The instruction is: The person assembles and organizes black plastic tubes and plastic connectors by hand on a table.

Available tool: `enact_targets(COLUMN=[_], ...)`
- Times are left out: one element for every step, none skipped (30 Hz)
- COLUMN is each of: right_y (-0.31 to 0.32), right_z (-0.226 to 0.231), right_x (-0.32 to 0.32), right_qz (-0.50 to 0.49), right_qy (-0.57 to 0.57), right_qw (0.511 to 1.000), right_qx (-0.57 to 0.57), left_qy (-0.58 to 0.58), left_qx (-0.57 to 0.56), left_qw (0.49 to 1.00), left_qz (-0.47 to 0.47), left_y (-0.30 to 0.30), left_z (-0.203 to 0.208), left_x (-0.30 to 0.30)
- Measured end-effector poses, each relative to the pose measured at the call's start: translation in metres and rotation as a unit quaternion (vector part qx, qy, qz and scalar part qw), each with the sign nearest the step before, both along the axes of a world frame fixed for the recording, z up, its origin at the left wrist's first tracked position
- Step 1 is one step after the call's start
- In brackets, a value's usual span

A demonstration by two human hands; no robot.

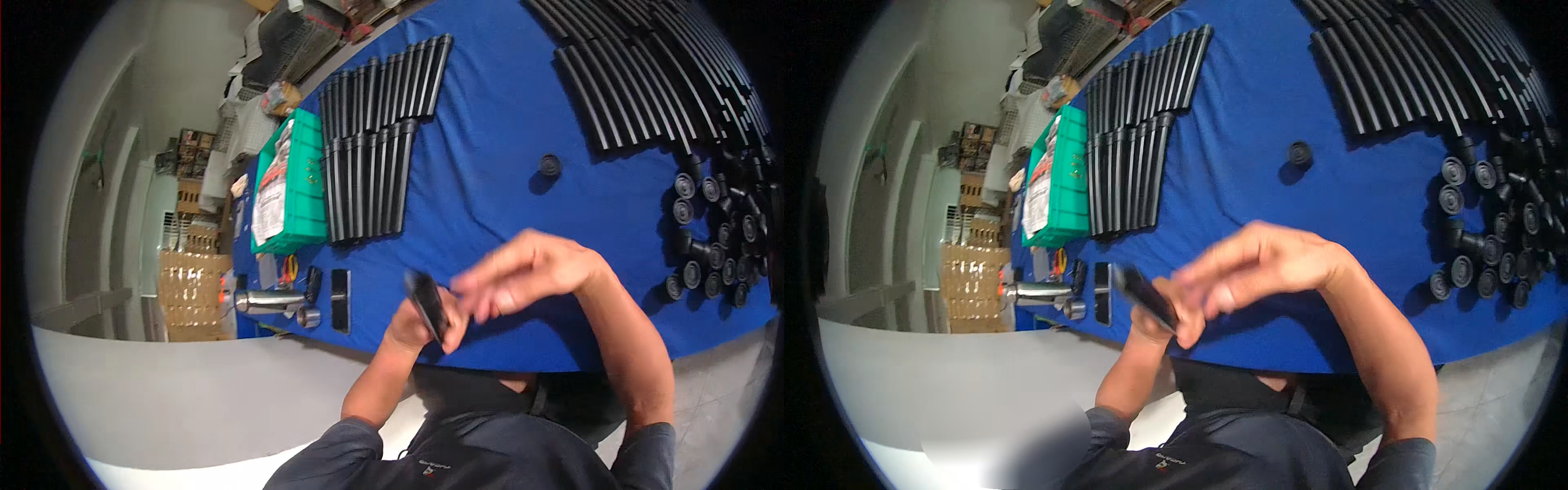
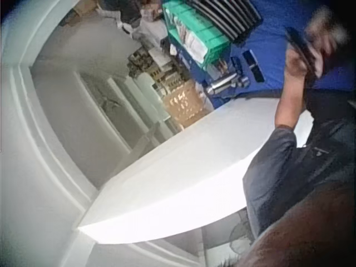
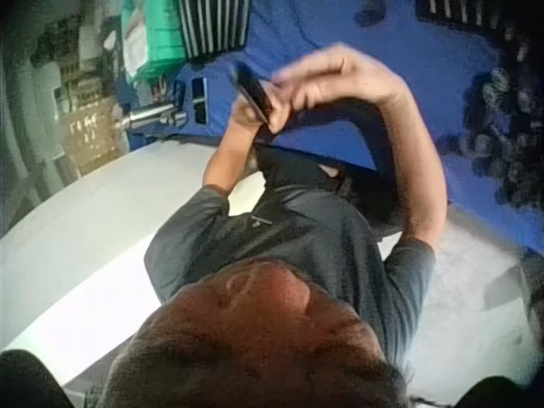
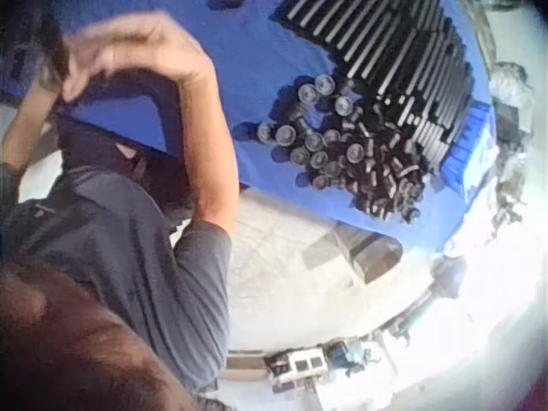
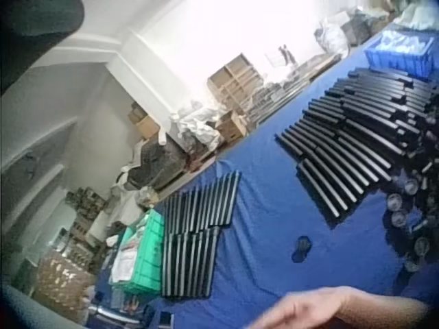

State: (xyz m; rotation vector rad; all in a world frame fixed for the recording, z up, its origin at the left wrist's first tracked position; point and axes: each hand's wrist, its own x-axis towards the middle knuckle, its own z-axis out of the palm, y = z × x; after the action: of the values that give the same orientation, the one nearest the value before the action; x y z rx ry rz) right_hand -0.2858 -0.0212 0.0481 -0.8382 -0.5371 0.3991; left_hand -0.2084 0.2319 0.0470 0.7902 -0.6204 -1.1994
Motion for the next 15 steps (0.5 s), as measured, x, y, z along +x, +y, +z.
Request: enact_targets(right_y=[-0.002,-0.008,-0.014,-0.02,-0.023,-0.024,-0.024,-0.025,-0.025,-0.026,-0.028,-0.029,-0.032,-0.035,-0.038], right_z=[0.001,-0.008,-0.018,-0.021,-0.02,-0.026,-0.03,-0.038,-0.042,-0.045,-0.045,-0.041,-0.039,-0.041,-0.043], right_x=[0.006,0.011,0.015,0.013,0.015,0.016,0.018,0.017,0.017,0.019,0.016,0.015,0.015,0.017,0.017], right_qz=[-0.104,-0.34,-0.534,-0.6,-0.604,-0.598,-0.593,-0.573,-0.552,-0.554,-0.552,-0.534,-0.515,-0.533,-0.528], right_qy=[0.061,-0.044,-0.154,-0.192,-0.191,-0.171,-0.155,-0.15,-0.143,-0.151,-0.151,-0.132,-0.113,-0.119,-0.12], right_qw=[0.991,0.91,0.734,0.553,0.475,0.454,0.433,0.431,0.43,0.413,0.407,0.417,0.426,0.415,0.411], right_qx=[-0.052,-0.233,-0.391,-0.545,-0.611,-0.638,-0.661,-0.681,-0.7,-0.707,-0.712,-0.724,-0.735,-0.728,-0.733], left_qy=[0.02,0.096,0.169,0.179,0.189,0.215,0.228,0.229,0.23,0.234,0.213,0.192,0.196,0.174,0.153], left_qx=[-0.081,-0.078,-0.07,-0.102,-0.133,-0.161,-0.2,-0.208,-0.215,-0.22,-0.223,-0.226,-0.23,-0.218,-0.208], left_qw=[0.996,0.99,0.976,0.971,0.965,0.956,0.948,0.945,0.941,0.939,0.944,0.948,0.946,0.955,0.962], left_qz=[0.001,0.062,0.121,0.123,0.124,0.12,0.092,0.109,0.125,0.122,0.12,0.118,0.116,0.104,0.094], left_y=[-0.008,-0.025,-0.041,-0.055,-0.068,-0.08,-0.088,-0.095,-0.1,-0.104,-0.106,-0.11,-0.111,-0.111,-0.112], left_z=[-0.004,-0.004,0.0,0.0,-0.002,-0.009,-0.014,-0.019,-0.022,-0.028,-0.034,-0.038,-0.042,-0.045,-0.047], left_x=[0.009,0.01,0.009,0.014,0.019,0.025,0.034,0.039,0.043,0.046,0.05,0.054,0.056,0.058,0.059])
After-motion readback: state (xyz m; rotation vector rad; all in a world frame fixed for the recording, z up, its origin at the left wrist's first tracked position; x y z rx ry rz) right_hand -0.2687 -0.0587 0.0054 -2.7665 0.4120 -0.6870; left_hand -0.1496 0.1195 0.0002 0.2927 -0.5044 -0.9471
